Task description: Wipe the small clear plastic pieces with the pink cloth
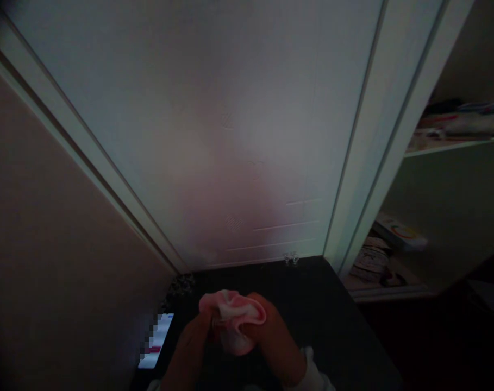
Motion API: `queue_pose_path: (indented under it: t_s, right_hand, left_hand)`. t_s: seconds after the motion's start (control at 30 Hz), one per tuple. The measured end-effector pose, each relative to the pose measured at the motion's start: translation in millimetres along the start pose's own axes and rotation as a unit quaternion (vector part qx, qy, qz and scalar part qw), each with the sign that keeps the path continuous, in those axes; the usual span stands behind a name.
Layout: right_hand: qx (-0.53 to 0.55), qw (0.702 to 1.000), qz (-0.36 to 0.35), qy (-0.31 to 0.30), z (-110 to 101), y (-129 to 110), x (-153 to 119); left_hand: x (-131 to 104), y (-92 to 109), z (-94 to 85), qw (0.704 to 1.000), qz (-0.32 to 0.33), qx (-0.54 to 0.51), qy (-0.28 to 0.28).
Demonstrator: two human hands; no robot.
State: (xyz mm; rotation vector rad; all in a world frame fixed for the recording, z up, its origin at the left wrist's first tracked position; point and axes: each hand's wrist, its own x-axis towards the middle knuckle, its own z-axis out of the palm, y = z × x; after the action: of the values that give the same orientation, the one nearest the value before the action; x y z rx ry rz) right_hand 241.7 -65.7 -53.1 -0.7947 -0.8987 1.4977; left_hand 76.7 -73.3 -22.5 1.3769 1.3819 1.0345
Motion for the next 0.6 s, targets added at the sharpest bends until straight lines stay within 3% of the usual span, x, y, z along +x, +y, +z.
queue_pose_path:
  t_s: [0.17, 0.3, 0.37, 0.47, 0.6]
  right_hand:
    - [0.047, 0.998, 0.026, 0.009, 9, -8, 2]
    - [0.164, 0.984, 0.046, -0.051, 20, -13, -1]
    - [0.208, 0.974, 0.028, -0.080, 23, -11, -3]
    - [0.237, 0.969, 0.003, -0.074, 28, -5, -5]
    - [0.245, 0.966, -0.005, -0.075, 45, 0, -10]
  left_hand:
    - [1, 10, -0.5, 0.994, -0.024, -0.070, -0.077]
    - [-1, 0, -4.7, 0.967, -0.104, -0.205, -0.112]
    - [-4, -1, -7.9, 0.954, -0.116, -0.267, -0.078]
    - [-10, 6, -11.1, 0.935, -0.095, -0.341, 0.030]
    - [-20, 14, -8.7, 0.938, -0.027, -0.328, 0.110]
